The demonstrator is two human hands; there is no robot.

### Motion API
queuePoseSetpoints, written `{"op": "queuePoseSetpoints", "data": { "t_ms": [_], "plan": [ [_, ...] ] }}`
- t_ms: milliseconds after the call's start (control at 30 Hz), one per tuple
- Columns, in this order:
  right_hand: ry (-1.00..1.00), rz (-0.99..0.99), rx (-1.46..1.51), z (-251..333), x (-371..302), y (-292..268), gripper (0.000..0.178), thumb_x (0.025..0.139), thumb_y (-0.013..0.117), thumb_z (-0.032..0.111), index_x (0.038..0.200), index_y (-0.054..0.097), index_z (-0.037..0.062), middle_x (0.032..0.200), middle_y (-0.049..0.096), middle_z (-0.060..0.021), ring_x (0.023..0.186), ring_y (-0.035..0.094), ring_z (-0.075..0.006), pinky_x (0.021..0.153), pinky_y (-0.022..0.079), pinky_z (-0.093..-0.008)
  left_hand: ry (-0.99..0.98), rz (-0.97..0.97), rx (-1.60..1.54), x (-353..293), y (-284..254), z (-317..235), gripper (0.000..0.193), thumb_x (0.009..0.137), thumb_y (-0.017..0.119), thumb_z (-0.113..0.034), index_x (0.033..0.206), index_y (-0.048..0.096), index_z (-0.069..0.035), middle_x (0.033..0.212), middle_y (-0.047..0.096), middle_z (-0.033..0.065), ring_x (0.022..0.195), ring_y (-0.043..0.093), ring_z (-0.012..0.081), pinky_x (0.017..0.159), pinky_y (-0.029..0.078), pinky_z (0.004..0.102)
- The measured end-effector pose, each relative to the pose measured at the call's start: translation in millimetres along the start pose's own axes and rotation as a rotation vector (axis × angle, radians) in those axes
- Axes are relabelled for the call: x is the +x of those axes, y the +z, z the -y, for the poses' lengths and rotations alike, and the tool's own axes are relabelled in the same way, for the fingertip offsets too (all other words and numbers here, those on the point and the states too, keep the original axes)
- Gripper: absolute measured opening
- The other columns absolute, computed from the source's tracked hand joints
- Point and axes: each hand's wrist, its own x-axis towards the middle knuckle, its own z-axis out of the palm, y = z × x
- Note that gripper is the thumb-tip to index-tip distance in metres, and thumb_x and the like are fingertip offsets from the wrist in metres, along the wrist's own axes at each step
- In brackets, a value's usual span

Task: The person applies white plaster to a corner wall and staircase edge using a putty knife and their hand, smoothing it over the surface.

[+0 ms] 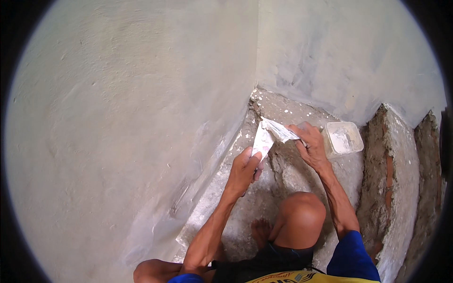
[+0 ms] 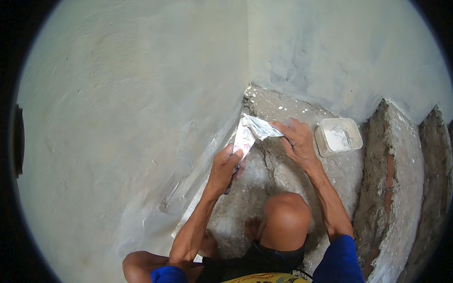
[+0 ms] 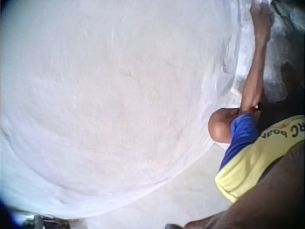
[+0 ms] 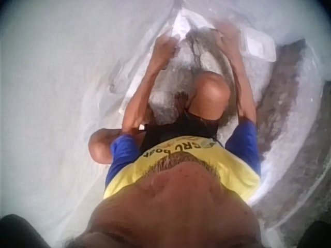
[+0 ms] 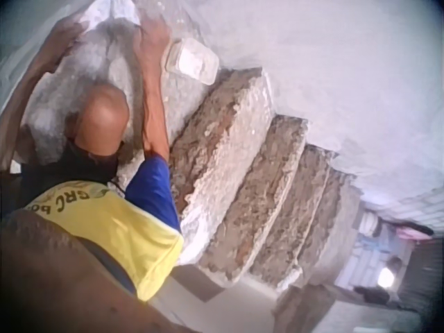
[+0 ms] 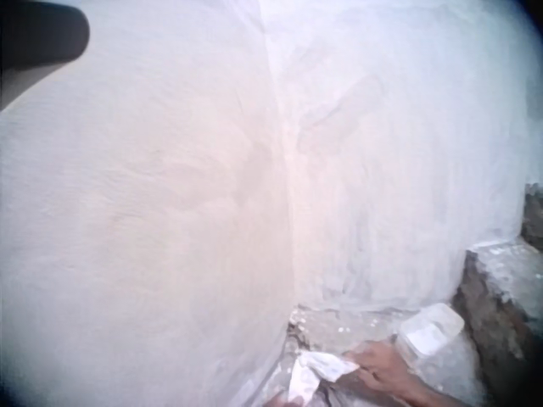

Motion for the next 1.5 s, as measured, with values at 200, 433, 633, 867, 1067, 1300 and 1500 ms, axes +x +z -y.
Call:
{"op": "queuePoseSetpoints", "data": {
  "t_ms": [200, 433, 633, 867, 1067, 1300, 1500],
  "plan": [
    [-0.041, -0.010, -0.036, -2, 1, 8, 0.060, 0.069, 0.065, -0.005, 0.125, 0.063, 0.0154, 0.081, 0.048, -0.0083, 0.074, 0.049, -0.0269, 0.068, 0.035, -0.0379, 0.033, 0.040, -0.053, -3, -1, 8, 0.025, 0.099, 0.051, -0.027, 0.088, 0.054, -0.004, 0.070, 0.053, 0.0011, 0.054, 0.049, 0.0092, 0.049, 0.036, 0.0251],
    [-0.096, 0.006, -0.193, -12, 2, 20, 0.053, 0.072, 0.066, 0.000, 0.123, 0.062, 0.0159, 0.083, 0.050, -0.0078, 0.077, 0.051, -0.0280, 0.068, 0.036, -0.0390, 0.017, 0.071, -0.107, -5, -3, 8, 0.024, 0.100, 0.050, -0.025, 0.091, 0.055, -0.003, 0.070, 0.053, 0.0012, 0.055, 0.049, 0.0093, 0.049, 0.037, 0.0238],
    [0.159, 0.069, -0.284, -37, -22, 37, 0.032, 0.086, 0.063, 0.010, 0.117, 0.063, 0.0126, 0.083, 0.056, -0.0040, 0.074, 0.054, -0.0232, 0.066, 0.041, -0.0387, 0.066, 0.111, -0.097, -3, 2, -10, 0.022, 0.100, 0.051, -0.025, 0.098, 0.056, -0.004, 0.073, 0.054, 0.0008, 0.056, 0.049, 0.0088, 0.050, 0.037, 0.0236],
    [0.774, 0.175, 0.961, -8, -10, 1, 0.018, 0.092, 0.063, 0.016, 0.103, 0.065, 0.0020, 0.079, 0.061, 0.0005, 0.066, 0.049, -0.0051, 0.059, 0.040, -0.0215, 0.017, 0.022, -0.180, 9, -16, 29, 0.021, 0.099, 0.052, -0.024, 0.101, 0.058, -0.003, 0.074, 0.057, 0.0018, 0.053, 0.050, 0.0094, 0.045, 0.036, 0.0226],
    [0.709, 0.146, 1.010, 0, -12, 3, 0.021, 0.093, 0.064, 0.018, 0.105, 0.065, 0.0007, 0.081, 0.061, 0.0013, 0.068, 0.049, -0.0059, 0.061, 0.040, -0.0223, -0.102, 0.070, -0.238, 4, -4, 25, 0.023, 0.099, 0.053, -0.026, 0.097, 0.058, -0.004, 0.072, 0.057, 0.0014, 0.052, 0.050, 0.0093, 0.044, 0.035, 0.0230],
    [0.130, 0.145, 0.027, -17, -23, 22, 0.025, 0.090, 0.063, 0.016, 0.113, 0.064, 0.0036, 0.080, 0.061, -0.0110, 0.068, 0.055, -0.0216, 0.068, 0.045, -0.0309, -0.087, 0.121, -0.244, 3, 6, 19, 0.024, 0.100, 0.052, -0.027, 0.096, 0.057, -0.005, 0.071, 0.056, 0.0006, 0.053, 0.050, 0.0088, 0.044, 0.036, 0.0235],
    [0.585, 0.194, 0.426, -9, -24, 5, 0.030, 0.092, 0.063, 0.024, 0.109, 0.060, -0.0004, 0.070, 0.058, -0.0085, 0.059, 0.058, -0.0172, 0.057, 0.047, -0.0354, 0.126, -0.055, 0.221, 4, -22, 14, 0.023, 0.102, 0.048, -0.023, 0.093, 0.056, -0.004, 0.073, 0.054, 0.0005, 0.062, 0.050, 0.0091, 0.056, 0.040, 0.0247]
  ]
}}
